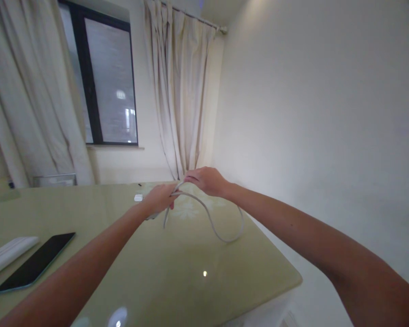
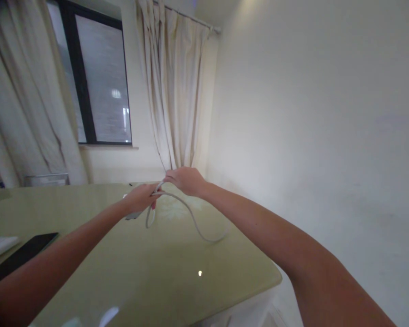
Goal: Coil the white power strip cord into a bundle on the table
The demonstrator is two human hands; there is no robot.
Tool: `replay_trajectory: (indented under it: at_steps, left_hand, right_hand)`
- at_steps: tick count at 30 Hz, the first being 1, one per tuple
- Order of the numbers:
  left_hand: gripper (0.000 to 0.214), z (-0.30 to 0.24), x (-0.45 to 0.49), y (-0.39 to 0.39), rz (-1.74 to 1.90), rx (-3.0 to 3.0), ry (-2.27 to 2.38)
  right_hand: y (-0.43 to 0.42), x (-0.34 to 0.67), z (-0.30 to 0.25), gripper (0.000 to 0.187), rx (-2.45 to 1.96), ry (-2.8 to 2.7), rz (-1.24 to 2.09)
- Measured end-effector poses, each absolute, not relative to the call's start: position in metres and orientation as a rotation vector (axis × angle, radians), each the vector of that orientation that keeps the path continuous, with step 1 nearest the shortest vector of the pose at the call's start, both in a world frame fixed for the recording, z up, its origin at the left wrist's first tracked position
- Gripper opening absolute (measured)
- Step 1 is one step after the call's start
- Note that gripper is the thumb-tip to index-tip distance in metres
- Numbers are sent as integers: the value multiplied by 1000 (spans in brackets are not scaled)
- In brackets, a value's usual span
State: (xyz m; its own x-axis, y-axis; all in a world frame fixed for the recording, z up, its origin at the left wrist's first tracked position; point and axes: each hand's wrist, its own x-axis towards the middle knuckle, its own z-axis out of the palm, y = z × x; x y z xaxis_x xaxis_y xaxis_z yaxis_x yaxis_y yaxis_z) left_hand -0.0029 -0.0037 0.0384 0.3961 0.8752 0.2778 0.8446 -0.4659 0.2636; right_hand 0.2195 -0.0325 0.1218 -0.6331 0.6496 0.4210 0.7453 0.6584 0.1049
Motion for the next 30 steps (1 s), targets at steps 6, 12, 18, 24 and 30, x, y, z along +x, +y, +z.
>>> replay_trajectory:
  at_steps: [6,12,18,24,30]
  left_hand:
    - [25,-33,-53,-16,442,2467,1681]
    - [12,-76,-113,-16,604,2349,1730]
    - [17,-61,-107,-1,787,2233,1548]
    - [32,-18,-66,-3,941,2125,1433]
    - [35,22,-46,-18,1107,1924,1311]
  right_hand:
    - [-15,300,147,45,-1585,-2343,-653]
    - [-11,419,148,50,-2177,-2042,-509]
    - [-5,423,112,30,-2260,-2174,-343]
    - [2,320,79,43,-1822,-2470,-149]
    - [-10,217,48,49,-964,-2362,590]
